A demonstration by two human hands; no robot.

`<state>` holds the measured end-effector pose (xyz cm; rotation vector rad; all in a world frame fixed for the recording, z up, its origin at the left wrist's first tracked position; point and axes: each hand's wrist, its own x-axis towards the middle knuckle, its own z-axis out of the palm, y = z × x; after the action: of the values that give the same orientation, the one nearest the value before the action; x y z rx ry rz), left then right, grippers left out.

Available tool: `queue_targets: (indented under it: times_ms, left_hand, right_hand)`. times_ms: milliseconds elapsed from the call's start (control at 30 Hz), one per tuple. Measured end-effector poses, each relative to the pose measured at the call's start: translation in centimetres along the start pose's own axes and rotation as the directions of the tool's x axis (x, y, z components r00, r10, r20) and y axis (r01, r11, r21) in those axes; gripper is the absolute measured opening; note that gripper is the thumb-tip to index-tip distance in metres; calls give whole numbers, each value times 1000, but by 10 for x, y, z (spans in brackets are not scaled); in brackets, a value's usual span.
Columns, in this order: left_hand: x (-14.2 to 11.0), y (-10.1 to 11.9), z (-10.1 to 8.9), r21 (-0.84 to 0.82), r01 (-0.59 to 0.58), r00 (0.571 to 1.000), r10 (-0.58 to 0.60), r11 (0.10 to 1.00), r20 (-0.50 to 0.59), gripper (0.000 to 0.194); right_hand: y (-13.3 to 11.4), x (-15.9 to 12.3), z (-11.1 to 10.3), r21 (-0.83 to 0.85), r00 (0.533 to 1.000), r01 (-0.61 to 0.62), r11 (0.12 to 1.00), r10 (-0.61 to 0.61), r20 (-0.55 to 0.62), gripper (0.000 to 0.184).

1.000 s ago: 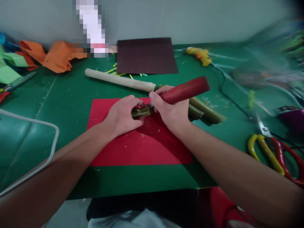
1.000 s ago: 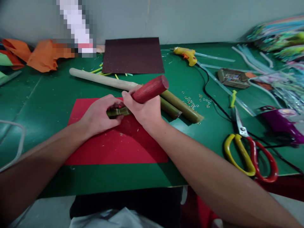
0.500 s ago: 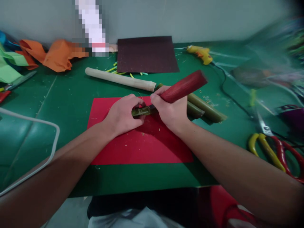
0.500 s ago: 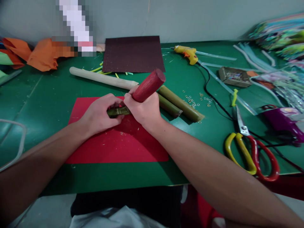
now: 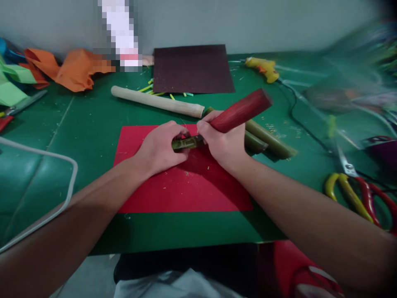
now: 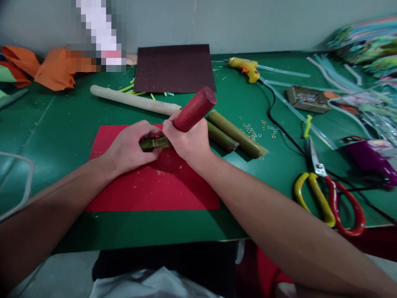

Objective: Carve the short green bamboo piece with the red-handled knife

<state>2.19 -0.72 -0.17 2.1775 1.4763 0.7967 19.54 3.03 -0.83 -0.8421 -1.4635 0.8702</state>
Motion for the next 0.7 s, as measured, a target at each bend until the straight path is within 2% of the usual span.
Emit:
queue_targets:
  times_ms: [200,367,700]
  left_hand:
    - [0,0,1,-6,6,1000,-5,1000,11,25]
    - [1,0,1,-1,7,1000,-7,1000,11,23]
    - [0,2,-1,20,35,999,-36,999,17,24]
  right_hand:
    - [0,-3,-2,-30,997,-43,999,45,55,23]
    - [0,-4,-1,-1,999,-42,999,42,-3,20]
    - [-1,-2,0,-39,997,-77,996,78,25,19]
